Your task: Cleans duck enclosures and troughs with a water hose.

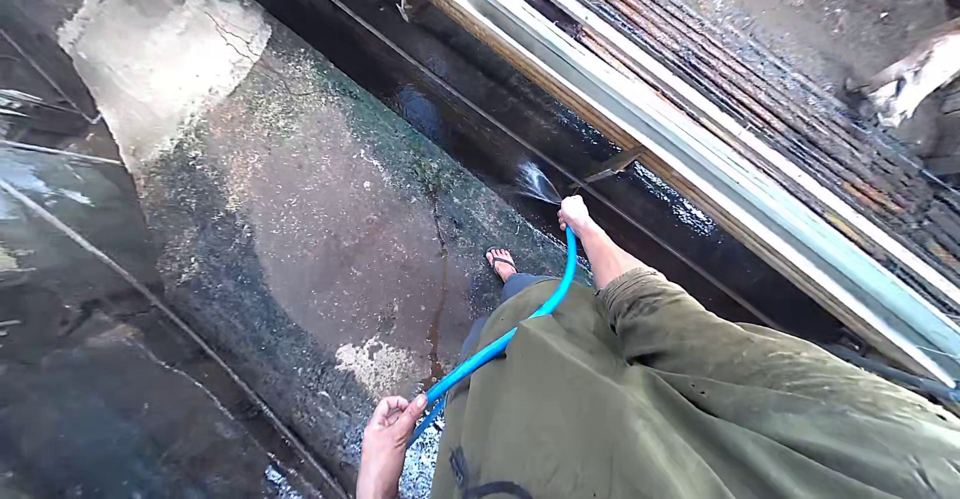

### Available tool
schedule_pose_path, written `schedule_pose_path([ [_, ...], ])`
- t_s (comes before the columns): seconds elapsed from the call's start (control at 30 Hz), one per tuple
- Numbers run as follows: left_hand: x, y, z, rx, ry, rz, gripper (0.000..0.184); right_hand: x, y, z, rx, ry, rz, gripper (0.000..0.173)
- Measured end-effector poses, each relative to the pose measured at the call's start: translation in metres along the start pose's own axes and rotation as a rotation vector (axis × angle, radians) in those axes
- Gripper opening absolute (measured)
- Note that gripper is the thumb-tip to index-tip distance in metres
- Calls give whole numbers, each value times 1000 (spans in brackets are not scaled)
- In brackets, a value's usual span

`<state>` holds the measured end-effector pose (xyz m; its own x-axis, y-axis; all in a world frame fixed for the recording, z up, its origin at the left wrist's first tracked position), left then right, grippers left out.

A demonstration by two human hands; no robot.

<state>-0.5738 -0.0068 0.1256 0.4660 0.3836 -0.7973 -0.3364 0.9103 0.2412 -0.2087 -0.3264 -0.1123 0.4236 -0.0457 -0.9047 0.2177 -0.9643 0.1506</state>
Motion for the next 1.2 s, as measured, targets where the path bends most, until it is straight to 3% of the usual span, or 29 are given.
schedule_pose_path([
  [0.4, 15, 3, 23, -38, 53, 29, 18, 31, -44, -64, -31, 76, -93, 33],
  [0.73, 42, 13, 42, -32, -28, -10, 16, 32, -37, -66, -40, 50, -27, 31],
  [1.2, 47, 37, 17, -31, -36, -16, 19, -3, -69, -89, 22, 145, -106, 31],
])
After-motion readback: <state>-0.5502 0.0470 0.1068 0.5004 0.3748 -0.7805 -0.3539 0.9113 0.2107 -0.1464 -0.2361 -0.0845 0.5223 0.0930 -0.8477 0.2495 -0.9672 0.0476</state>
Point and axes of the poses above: each hand's wrist, its own x-axis towards the middle knuckle, its own y-axis out of the back of the hand, z = x × y, the point moved 3 cm from there along x, towards the middle knuckle, and after that the axes turned 10 degrees about -z, right-handed, at the moved point
